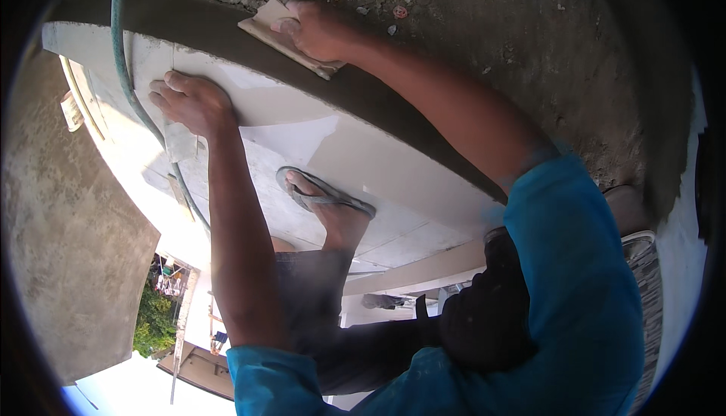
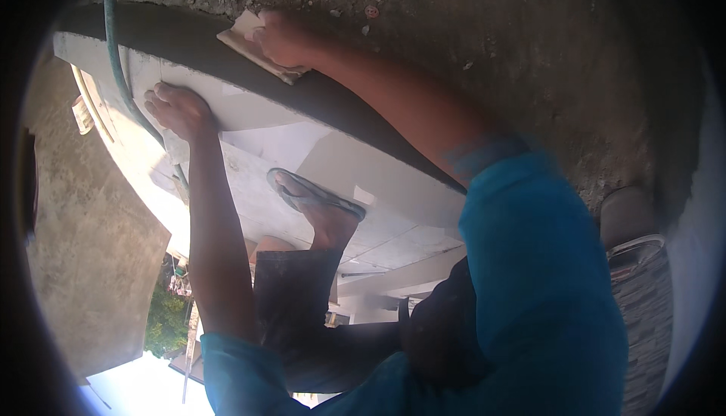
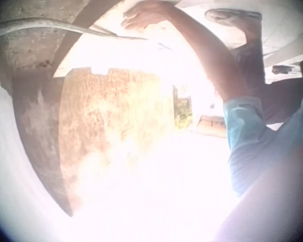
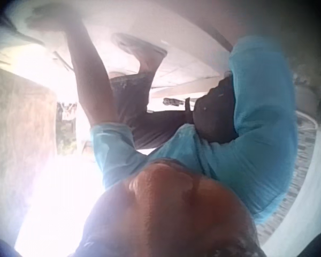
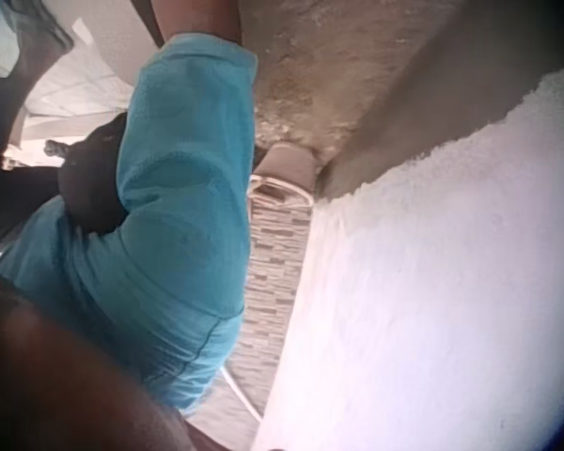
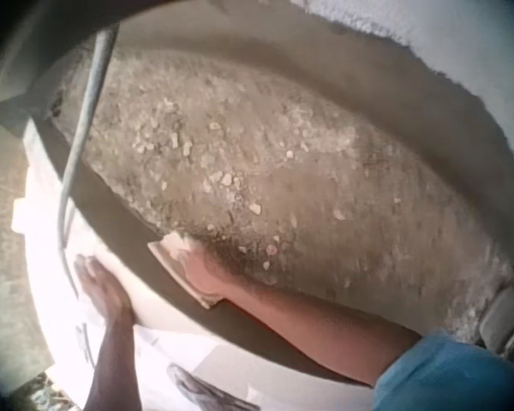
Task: The person smooths a wet concrete floor using a wooden float and a sponge. They repeatedly rub the surface to level it and occasionally dip the sponge in a bucket of water to clean the tool.
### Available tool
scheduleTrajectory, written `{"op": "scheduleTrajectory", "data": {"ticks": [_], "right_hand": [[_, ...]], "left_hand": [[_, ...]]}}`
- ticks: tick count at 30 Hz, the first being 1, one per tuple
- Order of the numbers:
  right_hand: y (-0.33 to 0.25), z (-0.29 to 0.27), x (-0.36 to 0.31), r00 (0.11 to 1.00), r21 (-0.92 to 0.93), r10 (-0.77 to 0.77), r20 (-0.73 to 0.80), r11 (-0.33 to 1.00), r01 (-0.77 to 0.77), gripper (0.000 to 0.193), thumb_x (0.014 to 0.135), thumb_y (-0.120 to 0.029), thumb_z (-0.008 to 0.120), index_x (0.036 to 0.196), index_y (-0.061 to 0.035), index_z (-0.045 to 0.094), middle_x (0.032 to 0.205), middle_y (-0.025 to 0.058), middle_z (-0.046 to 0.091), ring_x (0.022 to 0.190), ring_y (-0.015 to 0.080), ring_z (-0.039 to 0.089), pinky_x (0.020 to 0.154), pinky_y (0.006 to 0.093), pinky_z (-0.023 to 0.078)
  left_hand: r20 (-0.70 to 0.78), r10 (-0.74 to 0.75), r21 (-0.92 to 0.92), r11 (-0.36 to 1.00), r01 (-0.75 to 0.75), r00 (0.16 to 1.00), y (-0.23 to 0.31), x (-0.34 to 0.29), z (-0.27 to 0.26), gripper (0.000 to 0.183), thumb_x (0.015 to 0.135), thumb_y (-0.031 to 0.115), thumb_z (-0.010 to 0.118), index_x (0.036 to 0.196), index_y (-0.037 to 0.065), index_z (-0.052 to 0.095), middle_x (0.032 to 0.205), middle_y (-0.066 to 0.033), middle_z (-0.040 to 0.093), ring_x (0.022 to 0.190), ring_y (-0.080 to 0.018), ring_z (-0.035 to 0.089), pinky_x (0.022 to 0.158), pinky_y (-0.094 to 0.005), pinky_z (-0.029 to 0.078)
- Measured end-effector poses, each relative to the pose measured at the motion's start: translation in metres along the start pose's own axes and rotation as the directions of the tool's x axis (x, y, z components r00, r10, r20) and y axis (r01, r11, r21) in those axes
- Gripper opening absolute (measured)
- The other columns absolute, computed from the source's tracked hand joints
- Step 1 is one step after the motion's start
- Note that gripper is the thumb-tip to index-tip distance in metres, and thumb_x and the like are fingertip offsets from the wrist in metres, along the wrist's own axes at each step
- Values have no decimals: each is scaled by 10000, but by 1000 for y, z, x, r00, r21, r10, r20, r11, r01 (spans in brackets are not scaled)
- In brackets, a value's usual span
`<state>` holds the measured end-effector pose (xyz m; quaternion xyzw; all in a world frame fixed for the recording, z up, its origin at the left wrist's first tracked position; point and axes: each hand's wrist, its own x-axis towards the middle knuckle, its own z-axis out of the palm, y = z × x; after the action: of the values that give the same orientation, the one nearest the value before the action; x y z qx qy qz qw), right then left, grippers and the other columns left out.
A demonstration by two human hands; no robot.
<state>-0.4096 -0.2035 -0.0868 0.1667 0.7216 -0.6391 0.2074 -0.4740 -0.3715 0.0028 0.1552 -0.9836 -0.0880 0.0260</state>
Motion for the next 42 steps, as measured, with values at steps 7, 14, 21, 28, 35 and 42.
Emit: {"op": "scheduleTrajectory", "data": {"ticks": [7,14,21,28,35,42], "right_hand": [[135,-111,-296,928,87,341,149,930,-356,431,1010,-281,567,1340,-3,552,1169,179,677,1097,245,655,978,371,475],[42,-46,-154,994,96,58,97,993,-67,379,1005,-344,604,1142,10,601,997,189,674,943,206,662,835,359,501],[-19,3,15,998,85,-70,8,994,69,502,997,-482,546,1128,-4,629,945,208,697,946,320,691,859,452,512],[120,-84,-213,951,57,257,171,961,-270,479,1010,-383,577,1291,5,581,1158,182,662,1037,212,617,971,347,452],[151,-148,-375,839,187,506,198,821,-539,456,997,-219,560,1394,-2,503,1217,135,643,1116,167,597,994,321,451],[50,-39,-121,990,106,-120,-70,986,127,475,1011,-464,541,967,9,561,880,260,631,848,408,640,769,482,484]], "left_hand": [[29,4,-26,1000,-3,1000,-2,-2,0,686,1052,438,208,1514,-59,305,1601,-285,214,1488,-417,215,1195,-508,252],[30,-24,-21,999,25,999,0,-3,1,687,1052,430,206,1527,-58,286,1618,-241,215,1498,-372,225,1202,-483,259],[70,-42,-57,997,46,997,7,-1,2,660,1052,410,207,1496,-61,338,1594,-245,248,1474,-394,259,1182,-510,312],[71,-74,-69,994,79,995,-1,-2,2,660,1057,423,194,1511,-40,317,1602,-231,231,1473,-396,259,1199,-512,306],[62,-95,-134,986,102,994,-3,-3,-2,666,1053,431,188,1518,-29,309,1603,-237,228,1466,-409,270,1197,-512,314],[68,-37,-130,990,46,997,9,-3,8,646,1050,398,216,1469,-66,374,1553,-257,301,1392,-427,379,1137,-528,374]]}}
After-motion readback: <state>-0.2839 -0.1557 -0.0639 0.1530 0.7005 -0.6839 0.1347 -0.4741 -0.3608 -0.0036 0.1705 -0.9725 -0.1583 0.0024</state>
